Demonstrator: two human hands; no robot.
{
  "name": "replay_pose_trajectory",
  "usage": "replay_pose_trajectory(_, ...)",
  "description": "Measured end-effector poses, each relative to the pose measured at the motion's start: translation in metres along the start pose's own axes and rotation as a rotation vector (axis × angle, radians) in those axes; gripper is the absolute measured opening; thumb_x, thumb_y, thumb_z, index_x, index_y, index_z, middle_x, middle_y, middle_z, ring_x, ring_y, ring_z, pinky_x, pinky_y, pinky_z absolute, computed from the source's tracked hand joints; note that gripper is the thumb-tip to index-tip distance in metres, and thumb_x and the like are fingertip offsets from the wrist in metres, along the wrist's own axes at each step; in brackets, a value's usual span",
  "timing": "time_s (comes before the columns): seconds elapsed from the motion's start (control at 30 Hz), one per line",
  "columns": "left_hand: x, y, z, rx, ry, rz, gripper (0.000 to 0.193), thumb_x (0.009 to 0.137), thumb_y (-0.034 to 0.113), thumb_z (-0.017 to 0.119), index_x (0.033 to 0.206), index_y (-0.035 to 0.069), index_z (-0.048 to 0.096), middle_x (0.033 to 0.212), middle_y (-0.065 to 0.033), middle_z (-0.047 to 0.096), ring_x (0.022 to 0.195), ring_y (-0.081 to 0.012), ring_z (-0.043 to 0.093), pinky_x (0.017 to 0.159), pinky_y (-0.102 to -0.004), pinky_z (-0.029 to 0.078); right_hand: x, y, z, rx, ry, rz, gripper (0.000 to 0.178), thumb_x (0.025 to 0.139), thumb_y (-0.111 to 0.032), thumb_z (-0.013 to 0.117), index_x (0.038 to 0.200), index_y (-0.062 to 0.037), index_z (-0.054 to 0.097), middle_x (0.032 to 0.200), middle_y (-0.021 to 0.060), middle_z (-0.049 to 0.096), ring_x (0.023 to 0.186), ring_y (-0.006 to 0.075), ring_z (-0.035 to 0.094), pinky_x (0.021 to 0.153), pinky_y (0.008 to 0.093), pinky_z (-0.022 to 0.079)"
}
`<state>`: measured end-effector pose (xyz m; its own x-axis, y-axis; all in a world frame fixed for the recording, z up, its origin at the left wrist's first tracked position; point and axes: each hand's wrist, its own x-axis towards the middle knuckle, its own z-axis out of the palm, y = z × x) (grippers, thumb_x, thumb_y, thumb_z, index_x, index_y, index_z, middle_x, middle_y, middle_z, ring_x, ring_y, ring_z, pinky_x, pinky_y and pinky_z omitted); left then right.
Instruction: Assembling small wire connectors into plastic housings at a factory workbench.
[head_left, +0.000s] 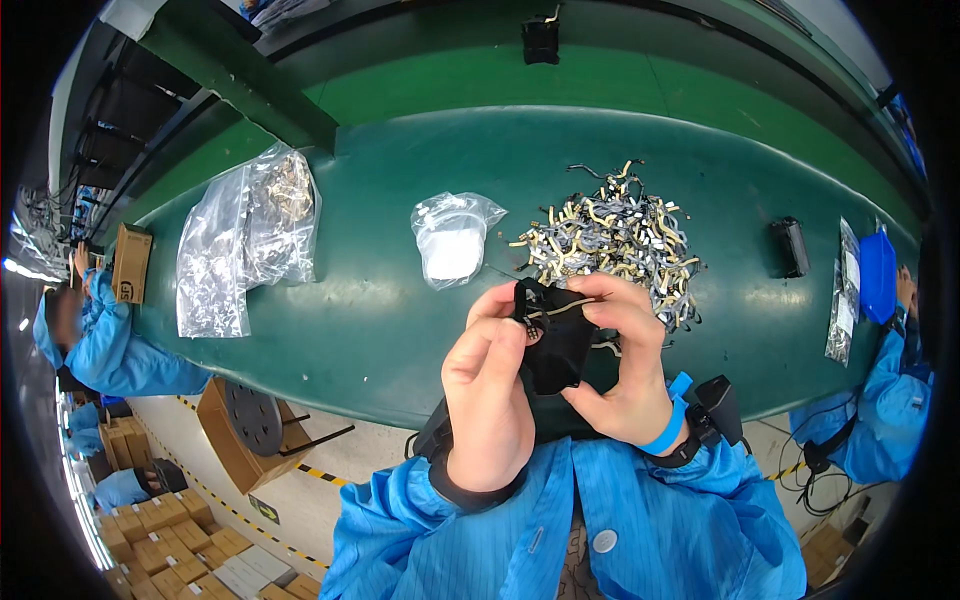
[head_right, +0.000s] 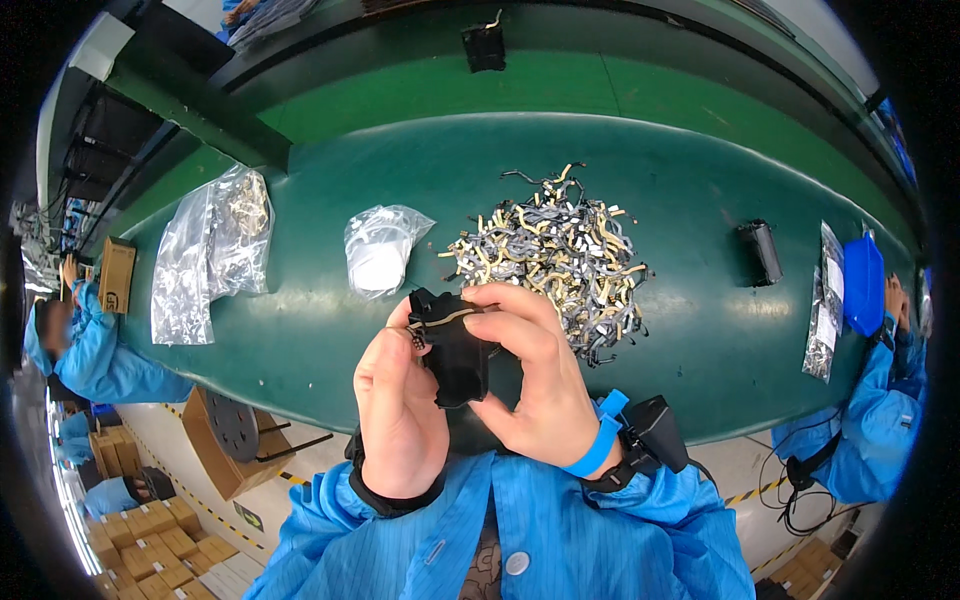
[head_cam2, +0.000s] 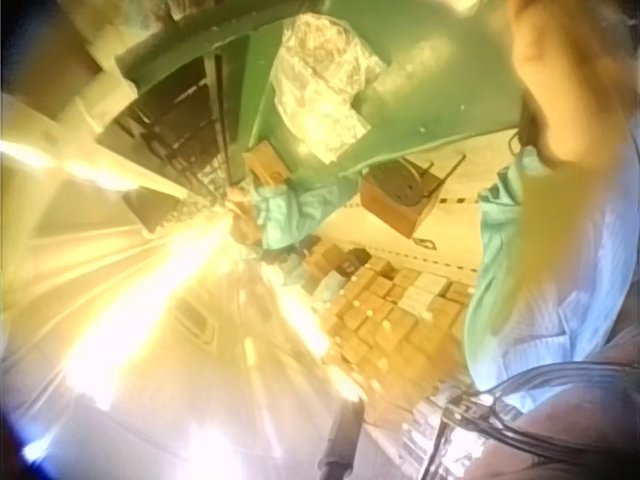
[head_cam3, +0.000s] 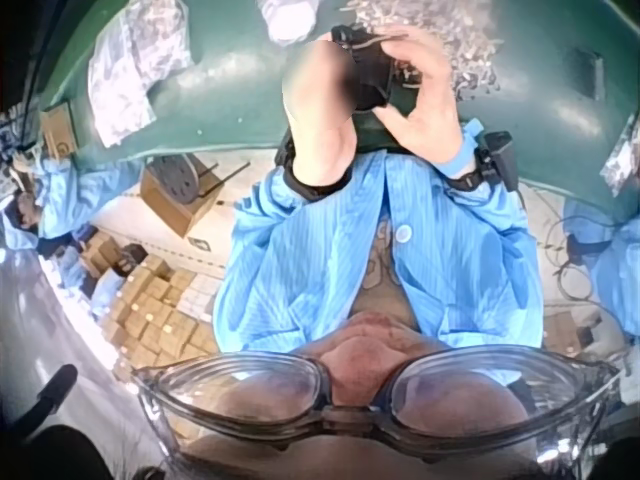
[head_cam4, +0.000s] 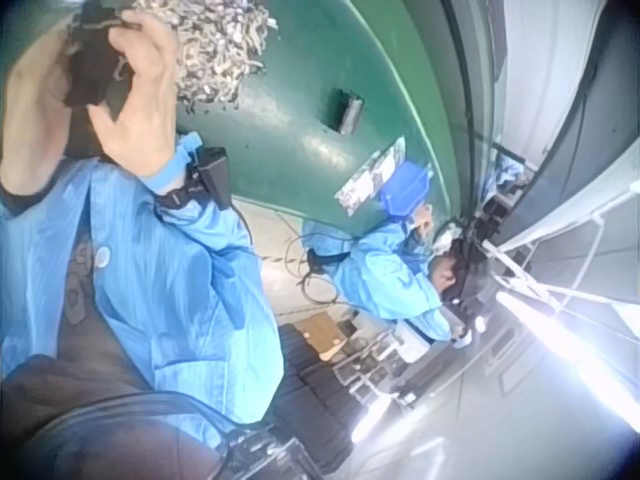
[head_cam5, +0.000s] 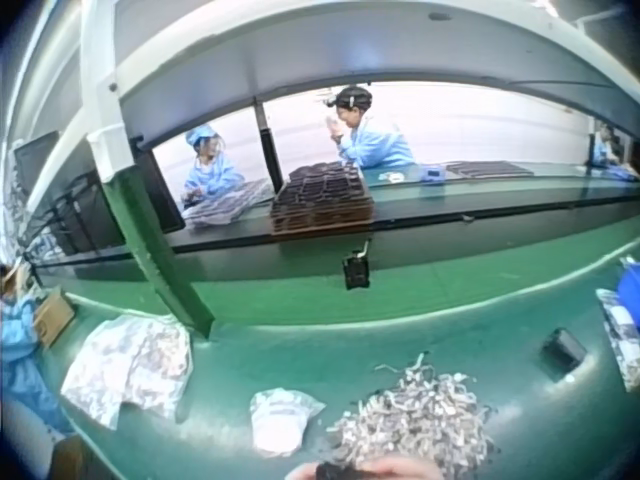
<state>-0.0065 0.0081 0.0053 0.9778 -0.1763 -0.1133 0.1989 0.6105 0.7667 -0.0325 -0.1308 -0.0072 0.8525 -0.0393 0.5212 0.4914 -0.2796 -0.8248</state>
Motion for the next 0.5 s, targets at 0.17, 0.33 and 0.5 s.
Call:
replay_pose_trajectory(0.17, -0.001, 0.005, 0.005, -0.078, 0.069, -0.156, 0.014, 0.095, 0.012, 0.058, 0.086, 0.003, 0.064, 0.123, -0.005, 0.055, 0.1, -0.0123, 0.055, 0.09, -0.0286, 0.042, 0.0, -0.003, 0.0, -0.096, 0.0, -0.026, 0.074, 0.056, 0.01, 0.073, 0.122, -0.01, 0.046, 0.128, 0.0195, 0.049, 0.113, 0.0365, 0.053, 0.094, 0.0437, 0.045)
replay_pose_trajectory(0.33, -0.004, 0.008, 0.008, -0.1, 0.042, -0.159, 0.015, 0.095, 0.011, 0.058, 0.082, 0.004, 0.061, 0.123, -0.0049, 0.055, 0.1, -0.0116, 0.055, 0.09, -0.0283, 0.042, -0.003, -0.002, 0.001, -0.2, 0.008, -0.035, 0.074, 0.056, 0.011, 0.072, 0.122, -0.0118, 0.048, 0.128, 0.018, 0.05, 0.107, 0.035, 0.055, 0.09, 0.0428, 0.046)
replay_pose_trajectory(0.5, -0.001, -0.002, 0.001, 0.082, 0.052, 0.121, 0.01, 0.09, 0.004, 0.063, 0.08, 0.005, 0.06, 0.125, -0.0073, 0.05, 0.105, -0.0151, 0.053, 0.094, -0.0315, 0.039, -0.002, -0.004, 0.0, -0.223, -0.01, -0.055, 0.074, 0.056, 0.01, 0.073, 0.122, -0.0109, 0.048, 0.127, 0.0179, 0.05, 0.108, 0.0356, 0.055, 0.092, 0.0429, 0.045)
